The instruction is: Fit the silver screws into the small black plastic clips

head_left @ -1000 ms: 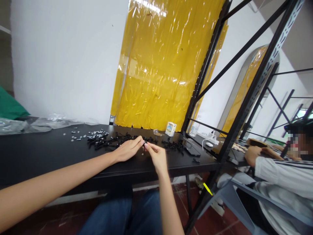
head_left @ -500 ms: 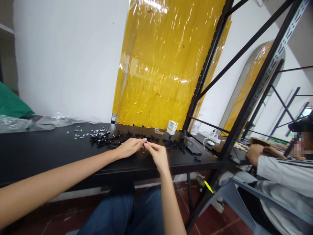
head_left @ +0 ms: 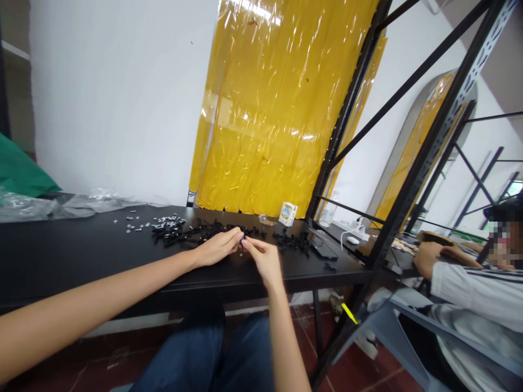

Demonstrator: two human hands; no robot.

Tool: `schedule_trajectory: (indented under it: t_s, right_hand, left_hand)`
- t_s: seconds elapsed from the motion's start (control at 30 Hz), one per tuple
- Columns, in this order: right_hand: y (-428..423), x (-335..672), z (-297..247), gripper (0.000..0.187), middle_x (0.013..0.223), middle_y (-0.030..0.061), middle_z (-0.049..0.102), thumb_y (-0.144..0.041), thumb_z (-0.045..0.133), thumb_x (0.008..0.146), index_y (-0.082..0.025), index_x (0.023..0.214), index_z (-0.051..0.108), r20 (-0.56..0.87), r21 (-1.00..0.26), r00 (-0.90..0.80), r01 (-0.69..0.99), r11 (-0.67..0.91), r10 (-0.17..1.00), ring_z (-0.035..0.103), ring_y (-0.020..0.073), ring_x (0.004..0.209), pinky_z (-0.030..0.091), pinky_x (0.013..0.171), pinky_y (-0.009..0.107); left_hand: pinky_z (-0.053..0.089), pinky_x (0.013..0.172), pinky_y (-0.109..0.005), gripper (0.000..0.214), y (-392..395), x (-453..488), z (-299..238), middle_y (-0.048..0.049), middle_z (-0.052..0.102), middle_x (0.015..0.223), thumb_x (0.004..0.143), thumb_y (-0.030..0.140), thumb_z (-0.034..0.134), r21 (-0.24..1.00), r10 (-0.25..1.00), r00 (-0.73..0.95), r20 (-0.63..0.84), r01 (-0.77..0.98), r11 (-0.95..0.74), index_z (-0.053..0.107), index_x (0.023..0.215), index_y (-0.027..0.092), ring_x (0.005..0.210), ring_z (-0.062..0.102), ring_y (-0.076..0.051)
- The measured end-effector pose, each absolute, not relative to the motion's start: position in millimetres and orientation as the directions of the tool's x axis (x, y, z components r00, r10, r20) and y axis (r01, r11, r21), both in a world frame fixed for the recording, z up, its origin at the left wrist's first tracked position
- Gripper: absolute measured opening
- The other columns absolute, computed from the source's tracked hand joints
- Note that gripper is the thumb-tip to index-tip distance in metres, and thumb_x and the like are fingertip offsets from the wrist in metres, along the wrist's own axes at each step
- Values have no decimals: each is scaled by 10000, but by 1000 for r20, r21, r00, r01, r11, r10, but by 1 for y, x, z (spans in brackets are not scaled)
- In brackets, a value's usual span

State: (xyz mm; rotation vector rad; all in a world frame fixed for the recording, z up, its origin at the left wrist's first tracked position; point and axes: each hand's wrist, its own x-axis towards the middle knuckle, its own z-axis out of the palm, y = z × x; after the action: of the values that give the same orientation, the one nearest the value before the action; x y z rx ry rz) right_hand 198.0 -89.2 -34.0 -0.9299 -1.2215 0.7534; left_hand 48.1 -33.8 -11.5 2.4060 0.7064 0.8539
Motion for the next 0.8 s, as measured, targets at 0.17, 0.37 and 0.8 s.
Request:
schedule_trajectory:
  t_s: [0.17,0.37,0.8]
  right_hand:
    - [-88,199,-35,347,806,68,744,-372,723,648,-139,904,742,443,-894,200,22,448,874,678,222,750,515,759,321]
    - [-87,199,-35,351,798,64,745,-371,714,659,-137,920,738,452,-889,206,26,456,868,674,215,745,512,759,313]
    - [-89,199,-36,365,797,72,744,-390,721,645,-138,909,741,449,-891,209,38,451,869,676,224,748,516,756,323]
  left_hand:
    - [339,561,-237,535,-31,51,-12,39,420,522,910,556,225,585,603,660,448,293,-756,448,608,175,516,415,-111]
    - [348,582,-237,545,-33,48,-11,37,459,508,915,548,209,616,659,619,426,335,-713,453,603,174,517,449,-115]
    - [332,561,-243,610,-30,49,-12,24,414,472,914,559,175,587,662,620,421,370,-720,399,498,173,490,415,-111]
